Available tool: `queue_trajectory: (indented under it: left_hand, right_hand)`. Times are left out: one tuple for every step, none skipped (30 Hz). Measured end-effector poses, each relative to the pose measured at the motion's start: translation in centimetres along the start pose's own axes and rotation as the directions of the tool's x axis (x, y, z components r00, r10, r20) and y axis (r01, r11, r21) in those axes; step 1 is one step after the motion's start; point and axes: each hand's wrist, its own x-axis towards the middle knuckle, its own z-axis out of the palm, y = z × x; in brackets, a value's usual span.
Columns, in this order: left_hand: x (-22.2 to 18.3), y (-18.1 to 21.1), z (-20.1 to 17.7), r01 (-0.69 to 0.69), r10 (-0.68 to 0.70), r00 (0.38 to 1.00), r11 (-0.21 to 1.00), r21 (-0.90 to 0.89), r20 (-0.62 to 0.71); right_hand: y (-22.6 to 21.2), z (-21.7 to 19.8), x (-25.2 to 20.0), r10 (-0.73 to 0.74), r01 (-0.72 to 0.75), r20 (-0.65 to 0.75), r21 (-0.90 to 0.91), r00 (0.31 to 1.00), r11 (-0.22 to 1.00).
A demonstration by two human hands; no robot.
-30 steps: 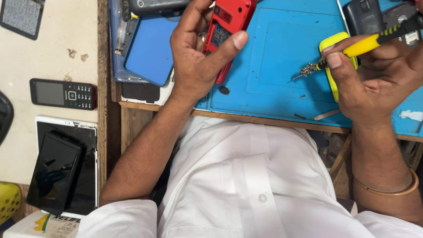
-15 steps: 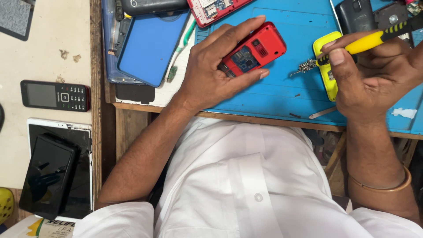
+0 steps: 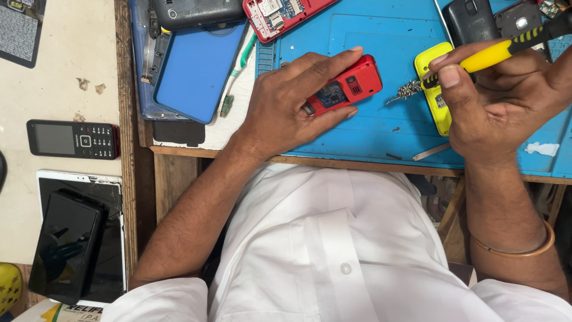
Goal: The person disassembles a red mobile phone using a screwdriver, removes the back cover and internal components, and then reassembles the device by aligning the keypad and screen assembly back into the casing.
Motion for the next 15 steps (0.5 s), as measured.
queue_trajectory:
  left_hand:
    - [-0.02,0.02,0.01,-0.006,0.006,1.000,1.000,0.021,0.003]
    - [-0.05,0.04,0.03,-0.011,0.011,1.000,0.999,0.041,0.006]
    - [-0.09,0.07,0.06,-0.013,0.012,1.000,0.999,0.049,0.010]
    - [-0.11,0.09,0.10,-0.015,0.014,1.000,0.998,0.058,0.015]
    - [-0.14,0.10,0.13,-0.017,0.016,1.000,0.998,0.066,0.020]
    - [-0.17,0.12,0.15,-0.017,0.015,1.000,0.997,0.074,0.025]
    - [-0.21,0.14,0.16,-0.017,0.014,0.999,0.996,0.082,0.030]
    - [-0.23,0.15,0.17,-0.016,0.013,0.999,0.996,0.090,0.036]
    - [-0.22,0.14,0.22,-0.017,0.014,0.999,0.996,0.089,0.039]
    - [-0.19,0.13,0.28,-0.019,0.015,0.999,0.996,0.087,0.042]
    - [-0.16,0.12,0.32,-0.021,0.017,0.999,0.996,0.085,0.045]
    - [-0.16,0.10,0.34,-0.020,0.016,0.999,0.996,0.083,0.048]
    - [-0.17,0.08,0.34,-0.018,0.014,0.999,0.997,0.081,0.051]
    - [-0.17,0.06,0.34,-0.017,0.013,0.999,0.997,0.079,0.053]
    - [-0.18,0.06,0.34,-0.022,0.018,0.999,0.996,0.083,0.050]
  right_hand:
    - [-0.02,0.02,0.04,-0.003,0.003,0.002,0.000,1.000,1.000]
    - [-0.04,0.00,0.09,-0.005,0.005,0.004,0.000,1.000,1.000]
    - [-0.08,0.06,0.11,-0.008,0.008,0.003,-0.001,1.000,1.000]
    - [-0.12,0.05,0.15,-0.009,0.009,0.006,-0.004,1.000,1.000]
    - [-0.16,0.04,0.21,-0.010,0.010,0.008,-0.008,1.000,1.000]
    - [-0.20,-0.01,0.28,-0.009,0.009,0.014,-0.013,1.000,1.000]
    - [-0.25,-0.01,0.31,-0.010,0.010,0.015,-0.019,1.000,1.000]
    - [-0.30,-0.02,0.32,-0.010,0.010,0.016,-0.025,1.000,1.000]
    - [-0.34,0.08,0.27,-0.013,0.013,0.013,-0.032,1.000,0.999]
    - [-0.35,0.09,0.24,-0.014,0.015,0.011,-0.036,1.000,0.999]
    - [-0.34,0.10,0.19,-0.016,0.016,0.009,-0.041,1.000,0.999]
    - [-0.27,0.10,0.15,-0.015,0.015,0.009,-0.043,1.000,0.999]
    - [-0.21,0.07,0.05,-0.007,0.007,0.000,-0.022,1.000,1.000]
    - [-0.14,0.03,-0.08,0.001,-0.001,-0.008,-0.001,1.000,1.000]
    - [0.08,-0.02,-0.08,0.006,-0.006,-0.017,0.015,1.000,1.000]
